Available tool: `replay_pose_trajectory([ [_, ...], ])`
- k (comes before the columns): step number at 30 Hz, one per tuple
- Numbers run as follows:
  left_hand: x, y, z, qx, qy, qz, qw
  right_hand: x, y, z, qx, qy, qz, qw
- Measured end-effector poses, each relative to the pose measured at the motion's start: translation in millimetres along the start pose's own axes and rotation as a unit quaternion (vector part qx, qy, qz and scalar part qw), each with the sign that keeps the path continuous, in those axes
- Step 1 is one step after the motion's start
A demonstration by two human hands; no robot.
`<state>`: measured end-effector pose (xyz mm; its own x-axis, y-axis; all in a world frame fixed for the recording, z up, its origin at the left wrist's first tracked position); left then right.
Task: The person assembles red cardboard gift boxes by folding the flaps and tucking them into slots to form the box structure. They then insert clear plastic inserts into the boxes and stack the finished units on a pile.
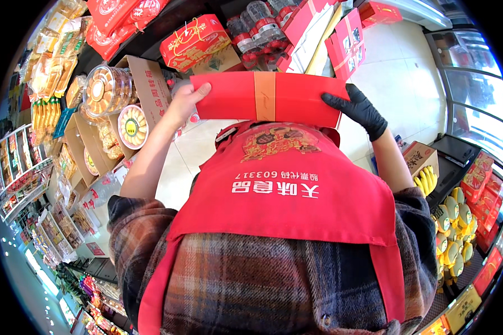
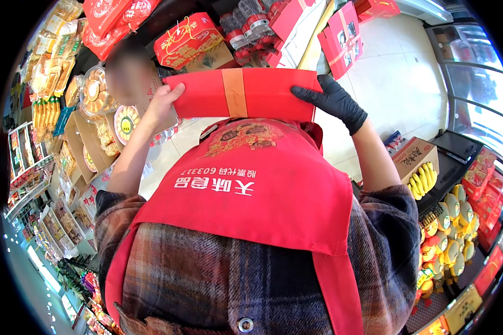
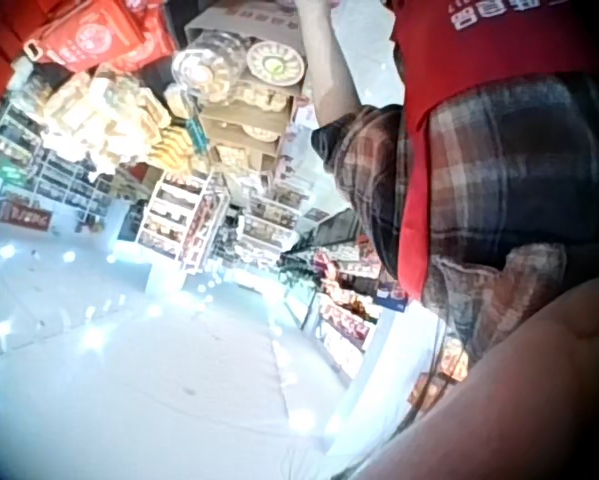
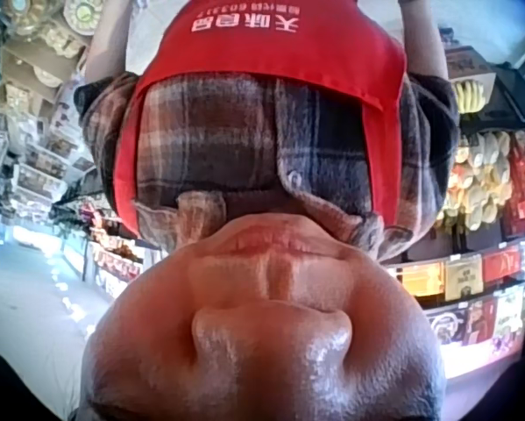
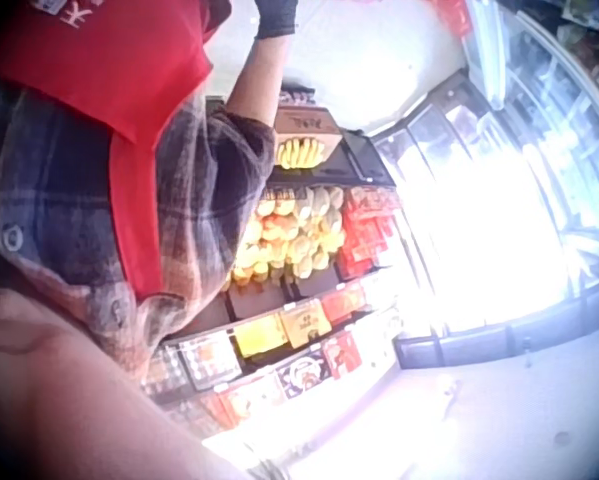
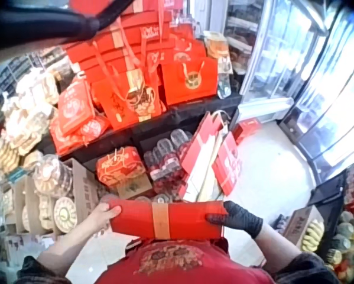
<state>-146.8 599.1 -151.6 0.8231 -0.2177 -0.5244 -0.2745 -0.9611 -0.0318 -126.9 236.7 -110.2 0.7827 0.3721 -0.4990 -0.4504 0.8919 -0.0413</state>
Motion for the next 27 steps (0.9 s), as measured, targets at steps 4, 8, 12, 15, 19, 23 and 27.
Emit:
replay_pose_trajectory([
  [4,7,4,25,0.0,-0.017,-0.062,0.998,20,1,-36,0.111,0.019,-0.122,0.986],
  [8,22,1,39,0.104,-0.065,-0.1,0.987,30,-1,-37,0.008,-0.006,-0.114,0.993],
  [12,31,5,40,0.19,-0.088,-0.033,0.977,47,-3,-43,-0.093,0.051,-0.048,0.993],
  [15,43,5,45,0.252,-0.076,0.028,0.964,58,-5,-58,-0.127,0.077,0.012,0.989],
  [19,50,11,55,0.389,-0.007,0.028,0.921,56,-5,-60,-0.127,0.105,0.07,0.984],
  [23,40,38,29,0.654,0.24,-0.125,0.706,55,-7,-69,-0.096,0.111,0.091,0.985],
  [27,35,95,4,0.56,0.246,0.033,0.79,53,-10,-71,-0.115,-0.028,0.121,0.986],
])
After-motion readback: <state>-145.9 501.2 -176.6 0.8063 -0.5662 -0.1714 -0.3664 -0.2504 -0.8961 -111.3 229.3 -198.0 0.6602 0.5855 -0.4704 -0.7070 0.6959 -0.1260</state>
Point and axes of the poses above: each hand's wrist, its own x-axis towards the middle knuckle, its own y-axis out of the palm, z = x × y, the point moved 4 cm from there along x, towards the middle knuckle, and after that the axes turned 8 degrees about x, right-handed, at the moved point
